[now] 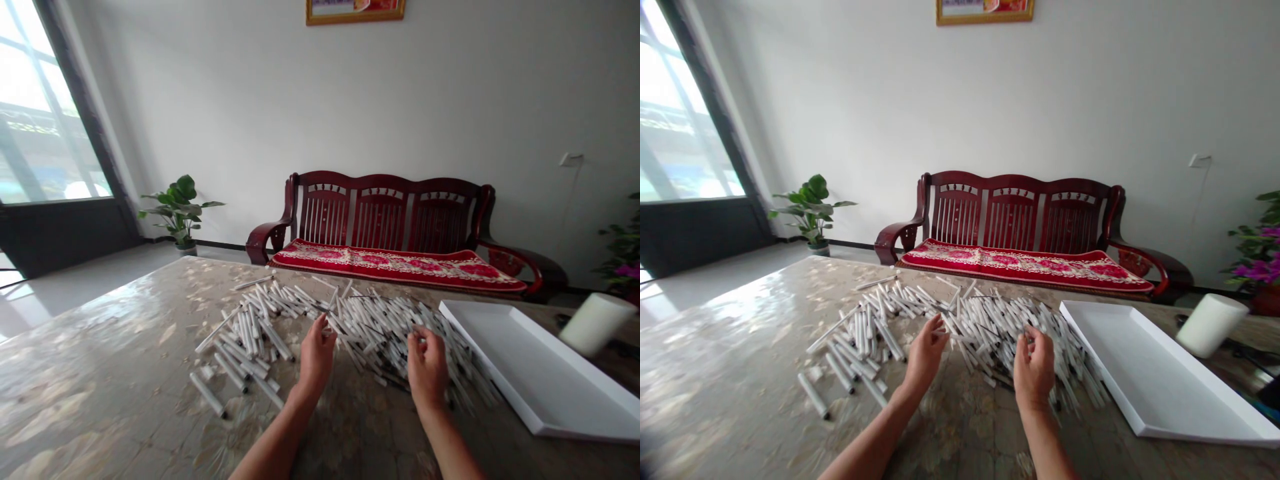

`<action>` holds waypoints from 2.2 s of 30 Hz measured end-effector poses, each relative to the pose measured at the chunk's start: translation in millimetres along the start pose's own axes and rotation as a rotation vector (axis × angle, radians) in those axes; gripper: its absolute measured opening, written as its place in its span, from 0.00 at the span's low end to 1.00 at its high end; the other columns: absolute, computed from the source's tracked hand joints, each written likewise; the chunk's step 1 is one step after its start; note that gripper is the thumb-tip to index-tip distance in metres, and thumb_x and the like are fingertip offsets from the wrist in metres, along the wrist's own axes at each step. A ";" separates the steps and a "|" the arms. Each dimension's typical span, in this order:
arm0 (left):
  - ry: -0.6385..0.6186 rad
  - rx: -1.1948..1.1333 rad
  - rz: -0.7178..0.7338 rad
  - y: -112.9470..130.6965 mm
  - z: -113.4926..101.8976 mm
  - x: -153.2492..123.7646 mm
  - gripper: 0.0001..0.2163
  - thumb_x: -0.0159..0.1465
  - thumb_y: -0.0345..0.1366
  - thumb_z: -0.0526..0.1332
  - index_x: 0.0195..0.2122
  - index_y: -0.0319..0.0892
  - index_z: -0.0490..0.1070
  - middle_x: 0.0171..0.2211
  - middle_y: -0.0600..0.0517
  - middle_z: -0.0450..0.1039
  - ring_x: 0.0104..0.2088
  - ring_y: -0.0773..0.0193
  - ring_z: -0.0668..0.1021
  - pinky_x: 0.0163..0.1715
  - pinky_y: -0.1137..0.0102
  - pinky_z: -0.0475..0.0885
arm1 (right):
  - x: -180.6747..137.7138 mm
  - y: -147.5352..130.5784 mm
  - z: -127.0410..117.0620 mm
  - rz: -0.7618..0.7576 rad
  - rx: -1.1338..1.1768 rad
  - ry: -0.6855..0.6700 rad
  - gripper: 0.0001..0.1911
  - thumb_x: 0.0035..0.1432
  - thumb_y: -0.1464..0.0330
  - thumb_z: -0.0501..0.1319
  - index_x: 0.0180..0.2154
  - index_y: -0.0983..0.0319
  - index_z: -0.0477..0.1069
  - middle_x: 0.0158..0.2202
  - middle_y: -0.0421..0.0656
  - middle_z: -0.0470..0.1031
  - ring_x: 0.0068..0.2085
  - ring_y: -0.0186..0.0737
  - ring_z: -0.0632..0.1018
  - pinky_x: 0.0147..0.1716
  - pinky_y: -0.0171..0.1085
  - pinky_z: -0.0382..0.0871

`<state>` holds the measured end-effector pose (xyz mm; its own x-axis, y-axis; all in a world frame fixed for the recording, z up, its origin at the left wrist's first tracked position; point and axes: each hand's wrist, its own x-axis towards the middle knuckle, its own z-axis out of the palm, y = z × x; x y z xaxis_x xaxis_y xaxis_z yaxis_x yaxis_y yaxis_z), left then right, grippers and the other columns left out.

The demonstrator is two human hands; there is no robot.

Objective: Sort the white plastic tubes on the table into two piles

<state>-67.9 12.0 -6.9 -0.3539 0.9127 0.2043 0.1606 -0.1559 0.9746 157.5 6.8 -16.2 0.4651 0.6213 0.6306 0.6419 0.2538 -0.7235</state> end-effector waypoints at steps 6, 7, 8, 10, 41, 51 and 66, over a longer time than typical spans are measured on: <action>0.055 0.886 0.170 15.1 -42.5 6.0 0.20 0.61 0.31 0.61 0.56 0.44 0.72 0.60 0.40 0.67 0.61 0.45 0.66 0.59 0.55 0.61 | -33.7 -44.2 6.5 -0.451 0.016 -0.479 0.13 0.60 0.72 0.55 0.44 0.58 0.75 0.44 0.47 0.77 0.47 0.45 0.75 0.49 0.44 0.69; 0.063 0.984 0.132 14.9 -48.5 7.3 0.21 0.61 0.32 0.60 0.57 0.44 0.71 0.62 0.38 0.65 0.63 0.43 0.64 0.59 0.53 0.60 | -40.0 -50.3 8.3 -0.500 -0.002 -0.588 0.16 0.58 0.74 0.56 0.46 0.57 0.75 0.46 0.46 0.77 0.48 0.46 0.74 0.51 0.45 0.68; 0.060 1.065 0.088 14.3 -53.4 8.3 0.21 0.62 0.33 0.60 0.57 0.44 0.71 0.63 0.37 0.63 0.63 0.41 0.63 0.59 0.52 0.60 | -45.6 -54.9 10.2 -0.537 -0.023 -0.660 0.18 0.57 0.75 0.58 0.47 0.56 0.75 0.48 0.45 0.77 0.51 0.47 0.73 0.54 0.47 0.67; 0.019 1.180 0.022 12.5 -59.7 9.3 0.21 0.62 0.34 0.59 0.57 0.44 0.71 0.64 0.35 0.61 0.63 0.37 0.64 0.56 0.50 0.62 | -54.0 -59.3 14.5 -0.573 -0.077 -0.722 0.20 0.55 0.76 0.60 0.49 0.55 0.75 0.52 0.43 0.76 0.56 0.50 0.71 0.57 0.50 0.63; -0.063 -0.980 -0.612 26.1 -1.9 -9.8 0.21 0.60 0.17 0.61 0.52 0.40 0.67 0.35 0.48 0.78 0.32 0.69 0.82 0.36 0.77 0.77 | -46.9 -63.2 9.2 -0.297 0.049 -0.652 0.15 0.68 0.65 0.50 0.40 0.60 0.75 0.38 0.43 0.80 0.40 0.40 0.80 0.40 0.34 0.68; -0.154 -0.934 -0.550 22.5 10.8 -27.2 0.11 0.53 0.29 0.72 0.34 0.39 0.72 0.28 0.52 0.76 0.30 0.67 0.81 0.34 0.73 0.78 | -51.0 -56.5 16.0 -0.136 -0.012 -0.695 0.21 0.67 0.58 0.49 0.28 0.59 0.72 0.23 0.41 0.77 0.24 0.37 0.75 0.22 0.32 0.56; -0.114 -0.771 -0.450 4.3 23.1 -32.4 0.19 0.46 0.42 0.77 0.31 0.38 0.70 0.24 0.53 0.76 0.24 0.68 0.79 0.27 0.75 0.77 | -33.2 -41.6 14.9 -0.006 0.045 -0.664 0.23 0.67 0.54 0.47 0.27 0.58 0.70 0.19 0.39 0.72 0.22 0.37 0.73 0.22 0.32 0.60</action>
<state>-34.5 -9.5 -11.4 -0.1339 0.9742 -0.1816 -0.6482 0.0526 0.7597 106.3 -13.4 -11.2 -0.0220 0.9410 0.3378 0.6104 0.2802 -0.7409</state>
